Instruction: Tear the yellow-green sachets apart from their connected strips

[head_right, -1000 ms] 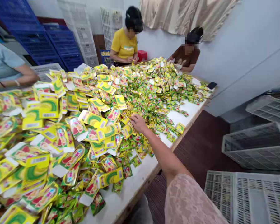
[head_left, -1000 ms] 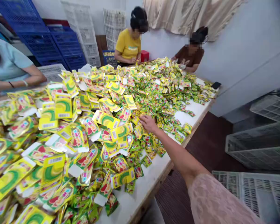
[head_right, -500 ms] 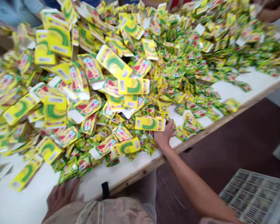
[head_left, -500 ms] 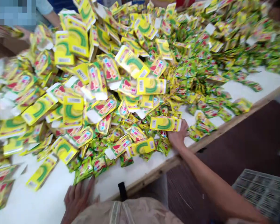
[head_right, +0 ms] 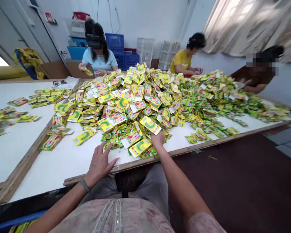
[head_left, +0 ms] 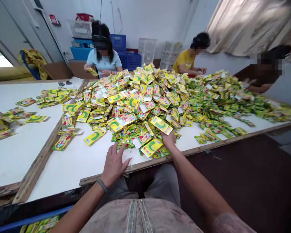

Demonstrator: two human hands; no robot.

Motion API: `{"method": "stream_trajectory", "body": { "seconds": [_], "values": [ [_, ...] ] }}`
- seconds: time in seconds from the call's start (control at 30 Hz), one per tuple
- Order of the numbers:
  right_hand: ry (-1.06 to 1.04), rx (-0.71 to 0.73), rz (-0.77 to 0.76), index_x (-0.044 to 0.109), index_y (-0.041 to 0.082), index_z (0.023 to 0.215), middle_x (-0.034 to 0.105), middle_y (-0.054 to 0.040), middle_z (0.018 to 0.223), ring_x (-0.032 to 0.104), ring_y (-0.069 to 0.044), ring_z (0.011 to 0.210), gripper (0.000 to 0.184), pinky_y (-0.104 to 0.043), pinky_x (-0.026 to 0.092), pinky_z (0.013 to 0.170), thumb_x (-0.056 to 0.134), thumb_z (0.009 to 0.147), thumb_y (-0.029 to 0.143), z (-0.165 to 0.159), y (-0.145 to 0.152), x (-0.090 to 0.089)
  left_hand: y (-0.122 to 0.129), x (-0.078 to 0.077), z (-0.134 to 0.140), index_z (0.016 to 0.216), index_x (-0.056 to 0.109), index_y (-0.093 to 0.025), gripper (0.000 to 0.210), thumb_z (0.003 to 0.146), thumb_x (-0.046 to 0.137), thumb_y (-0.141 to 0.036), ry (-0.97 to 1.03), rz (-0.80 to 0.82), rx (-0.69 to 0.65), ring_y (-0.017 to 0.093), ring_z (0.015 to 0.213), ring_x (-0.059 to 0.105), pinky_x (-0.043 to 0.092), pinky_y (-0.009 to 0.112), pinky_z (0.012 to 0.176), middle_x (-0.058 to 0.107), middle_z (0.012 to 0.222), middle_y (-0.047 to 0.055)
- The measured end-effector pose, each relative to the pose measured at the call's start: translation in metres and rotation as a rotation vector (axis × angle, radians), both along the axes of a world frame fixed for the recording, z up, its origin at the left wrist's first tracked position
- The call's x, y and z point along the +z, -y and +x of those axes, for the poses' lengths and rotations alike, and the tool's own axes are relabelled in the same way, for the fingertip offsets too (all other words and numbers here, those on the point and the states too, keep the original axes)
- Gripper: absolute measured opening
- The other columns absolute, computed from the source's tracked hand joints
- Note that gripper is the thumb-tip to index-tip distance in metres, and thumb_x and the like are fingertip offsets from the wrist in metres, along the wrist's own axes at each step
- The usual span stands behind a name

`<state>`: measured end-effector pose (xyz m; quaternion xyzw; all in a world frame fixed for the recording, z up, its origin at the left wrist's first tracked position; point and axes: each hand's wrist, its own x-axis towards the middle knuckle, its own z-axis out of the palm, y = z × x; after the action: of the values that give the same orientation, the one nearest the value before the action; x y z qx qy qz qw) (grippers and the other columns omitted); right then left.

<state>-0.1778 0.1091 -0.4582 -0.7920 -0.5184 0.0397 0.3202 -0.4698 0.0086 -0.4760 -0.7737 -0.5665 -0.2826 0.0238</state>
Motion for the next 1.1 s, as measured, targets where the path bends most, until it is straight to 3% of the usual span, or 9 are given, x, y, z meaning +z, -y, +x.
{"method": "stream_trajectory", "body": {
  "seconds": [0.2, 0.33, 0.47, 0.57, 0.7, 0.8, 0.9, 0.97, 1.1],
  "values": [
    [-0.001, 0.047, 0.115, 0.062, 0.019, 0.084, 0.064, -0.0081, 0.076, 0.052, -0.019, 0.068, 0.019, -0.028, 0.034, 0.063, 0.054, 0.073, 0.033, -0.024, 0.035, 0.012, -0.013, 0.021, 0.060, 0.128, 0.047, -0.021, 0.064, 0.073, 0.060, -0.052, -0.037, -0.014, -0.266, 0.035, 0.118, 0.038, 0.035, 0.050, 0.093, 0.051, 0.126, 0.014],
    [-0.021, 0.056, 0.225, 0.058, 0.021, 0.093, 0.064, -0.0064, 0.077, 0.055, -0.019, 0.066, 0.027, -0.027, 0.037, 0.062, 0.047, 0.078, 0.041, -0.030, 0.051, 0.020, -0.019, 0.020, 0.073, 0.116, 0.058, -0.019, 0.037, 0.081, 0.056, -0.031, -0.074, -0.074, -0.283, 0.030, 0.106, 0.049, 0.041, 0.043, 0.085, 0.060, 0.110, 0.013],
    [-0.178, 0.051, 0.317, 0.054, 0.016, 0.103, 0.062, -0.0063, 0.074, 0.057, -0.020, 0.063, 0.046, -0.028, 0.040, 0.059, 0.045, 0.076, 0.052, -0.020, 0.063, 0.017, -0.020, 0.002, 0.036, 0.114, 0.058, -0.016, 0.032, 0.087, 0.043, -0.023, 0.127, -0.147, -0.245, 0.022, 0.096, 0.057, 0.043, 0.034, 0.083, 0.065, 0.101, 0.011],
    [-0.384, 0.226, 0.310, 0.055, 0.017, 0.101, 0.063, -0.0066, 0.082, 0.059, -0.019, 0.070, 0.044, -0.029, 0.044, 0.063, 0.052, 0.075, 0.053, -0.025, 0.069, 0.003, -0.013, -0.001, -0.002, 0.114, 0.058, -0.018, 0.033, 0.084, 0.048, -0.027, 0.407, -0.250, -0.095, 0.021, 0.086, 0.061, 0.044, 0.030, 0.077, 0.067, 0.098, 0.009],
    [-0.467, 0.420, 0.200, 0.057, 0.018, 0.094, 0.062, -0.0040, 0.077, 0.058, -0.018, 0.068, 0.034, -0.029, 0.046, 0.064, 0.051, 0.077, 0.047, -0.052, 0.072, -0.009, 0.000, 0.025, -0.049, 0.094, 0.062, -0.017, 0.031, 0.068, 0.065, -0.032, 0.789, -0.422, 0.039, 0.021, 0.077, 0.059, 0.044, 0.029, 0.069, 0.067, 0.085, 0.004],
    [-0.412, 0.466, 0.138, 0.058, 0.017, 0.089, 0.059, -0.0018, 0.069, 0.056, -0.017, 0.063, 0.028, -0.028, 0.045, 0.060, 0.051, 0.077, 0.042, -0.067, 0.068, -0.008, -0.002, 0.055, -0.073, 0.091, 0.062, -0.014, 0.033, 0.063, 0.068, -0.030, 1.010, -0.649, -0.112, 0.021, 0.080, 0.060, 0.046, 0.031, 0.070, 0.066, 0.085, 0.004],
    [-0.304, 0.495, 0.083, 0.059, 0.018, 0.089, 0.058, -0.0006, 0.067, 0.054, -0.016, 0.062, 0.025, -0.027, 0.043, 0.060, 0.049, 0.077, 0.038, -0.074, 0.066, -0.010, -0.016, 0.071, -0.077, 0.093, 0.062, -0.014, 0.036, 0.059, 0.068, -0.025, 0.941, -0.713, -0.228, 0.020, 0.080, 0.060, 0.047, 0.029, 0.070, 0.066, 0.087, 0.003],
    [-0.302, 0.509, 0.055, 0.060, 0.019, 0.090, 0.059, -0.0002, 0.068, 0.054, -0.016, 0.062, 0.024, -0.026, 0.044, 0.060, 0.049, 0.078, 0.036, -0.079, 0.068, -0.014, -0.028, 0.066, -0.064, 0.095, 0.061, -0.016, 0.041, 0.056, 0.070, -0.024, 0.828, -0.666, -0.217, 0.016, 0.067, 0.056, 0.043, 0.025, 0.060, 0.062, 0.073, -0.002],
    [-0.495, 0.507, 0.051, 0.060, 0.019, 0.087, 0.060, -0.0008, 0.070, 0.057, -0.016, 0.064, 0.024, -0.027, 0.047, 0.061, 0.055, 0.074, 0.039, -0.085, 0.072, -0.023, -0.037, 0.029, -0.015, 0.092, 0.058, -0.015, 0.043, 0.055, 0.073, -0.032, 0.845, -0.662, -0.193, 0.013, 0.054, 0.049, 0.036, 0.023, 0.052, 0.053, 0.058, -0.006]
  ]
}}
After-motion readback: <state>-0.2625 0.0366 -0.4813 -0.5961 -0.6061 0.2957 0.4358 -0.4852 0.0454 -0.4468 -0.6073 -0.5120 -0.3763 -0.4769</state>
